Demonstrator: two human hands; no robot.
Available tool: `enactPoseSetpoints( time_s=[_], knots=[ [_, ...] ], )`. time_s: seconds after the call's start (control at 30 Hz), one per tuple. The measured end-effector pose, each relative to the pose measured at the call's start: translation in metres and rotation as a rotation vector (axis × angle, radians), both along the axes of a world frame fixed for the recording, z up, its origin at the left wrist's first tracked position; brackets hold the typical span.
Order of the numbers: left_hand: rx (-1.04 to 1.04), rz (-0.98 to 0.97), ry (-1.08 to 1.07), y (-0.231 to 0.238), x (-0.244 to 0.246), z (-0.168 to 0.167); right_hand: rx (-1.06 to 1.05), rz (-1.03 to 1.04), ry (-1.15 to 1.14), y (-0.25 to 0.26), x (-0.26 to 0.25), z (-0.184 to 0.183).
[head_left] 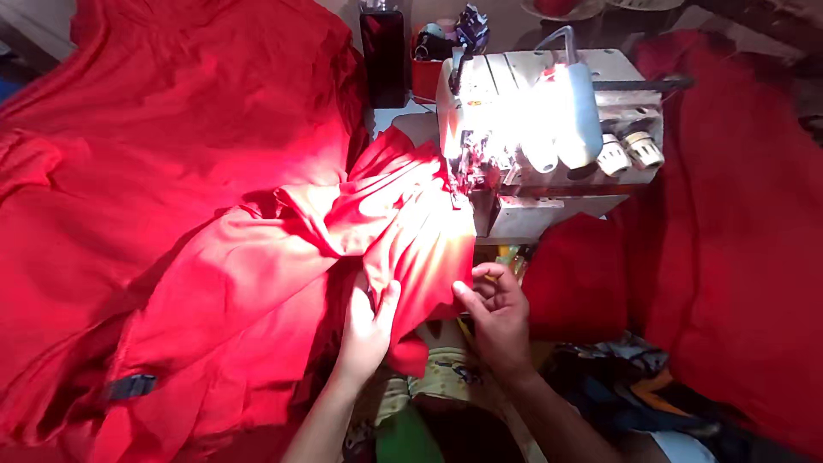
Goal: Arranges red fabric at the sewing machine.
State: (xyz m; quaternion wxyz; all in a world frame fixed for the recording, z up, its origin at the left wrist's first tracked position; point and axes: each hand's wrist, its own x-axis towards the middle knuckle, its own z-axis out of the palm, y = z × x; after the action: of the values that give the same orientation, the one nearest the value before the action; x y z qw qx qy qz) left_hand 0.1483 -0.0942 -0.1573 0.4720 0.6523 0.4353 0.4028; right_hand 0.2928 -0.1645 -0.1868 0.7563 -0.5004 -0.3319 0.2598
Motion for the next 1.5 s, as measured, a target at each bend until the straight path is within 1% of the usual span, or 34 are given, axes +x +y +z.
enactPoseSetpoints(
  time_s=[0.07,0.13,0.17,0.23,0.33,0.43,0.53,0.6,0.67,0.7,0.77,0.87,0.93,1.0,1.07,1.13,1.2,1.27,1.37,1.43,1.5],
  knots=[
    [-0.200,-0.038,-0.062,-0.019,-0.011,0.005,-0.092,0.038,0.017,-0.020,-0.008,-0.005],
    [-0.339,-0.067,-0.149,-0.034,-0.021,0.001,-0.168,0.067,0.050,-0.038,-0.016,-0.008],
    [-0.372,-0.068,-0.179,-0.040,-0.024,-0.003,-0.193,0.076,0.068,-0.047,-0.020,-0.010],
    [-0.347,-0.018,-0.192,-0.048,-0.028,-0.013,-0.203,0.079,0.097,-0.061,-0.025,-0.013],
    [-0.148,0.095,-0.091,-0.051,-0.032,-0.027,-0.192,0.046,0.091,-0.076,-0.027,-0.019],
    [0.027,0.167,0.011,-0.049,-0.031,-0.028,-0.188,0.040,0.024,-0.085,-0.026,-0.022],
    [0.102,0.227,0.052,-0.045,-0.025,-0.031,-0.179,0.043,-0.021,-0.090,-0.027,-0.023],
    [0.106,0.283,0.050,-0.044,-0.019,-0.034,-0.176,0.031,-0.039,-0.089,-0.028,-0.026],
    [0.163,0.321,0.032,-0.044,-0.010,-0.037,-0.175,-0.001,-0.037,-0.090,-0.029,-0.027],
    [0.231,0.303,0.007,-0.045,-0.009,-0.039,-0.172,-0.021,-0.029,-0.091,-0.029,-0.026],
    [0.430,0.182,-0.042,-0.049,-0.014,-0.045,-0.165,-0.056,0.002,-0.094,-0.028,-0.024],
    [0.670,0.102,0.041,-0.050,-0.026,-0.045,-0.230,-0.029,0.102,-0.093,-0.026,-0.020],
    [0.734,0.103,0.108,-0.040,-0.028,-0.042,-0.280,0.057,0.176,-0.086,-0.022,-0.018],
    [0.739,0.119,0.147,-0.029,-0.024,-0.036,-0.288,0.116,0.198,-0.077,-0.016,-0.015],
    [0.697,0.148,0.149,-0.020,-0.016,-0.026,-0.283,0.148,0.185,-0.067,-0.010,-0.010],
    [0.634,0.169,0.140,-0.009,-0.009,-0.016,-0.271,0.166,0.176,-0.056,-0.003,-0.006],
    [0.615,0.175,0.126,0.005,-0.002,-0.011,-0.250,0.168,0.170,-0.044,0.003,-0.001],
    [0.592,0.144,0.104,0.020,0.003,-0.005,-0.215,0.155,0.156,-0.031,0.007,0.004],
    [0.466,0.121,0.106,0.042,0.012,0.008,-0.165,0.116,0.096,-0.010,0.015,0.013],
    [0.395,0.107,0.160,0.055,0.018,0.020,-0.147,0.062,0.040,0.005,0.020,0.019],
    [0.368,0.085,0.228,0.070,0.025,0.030,-0.134,-0.008,0.005,0.021,0.026,0.025]
  ],
)
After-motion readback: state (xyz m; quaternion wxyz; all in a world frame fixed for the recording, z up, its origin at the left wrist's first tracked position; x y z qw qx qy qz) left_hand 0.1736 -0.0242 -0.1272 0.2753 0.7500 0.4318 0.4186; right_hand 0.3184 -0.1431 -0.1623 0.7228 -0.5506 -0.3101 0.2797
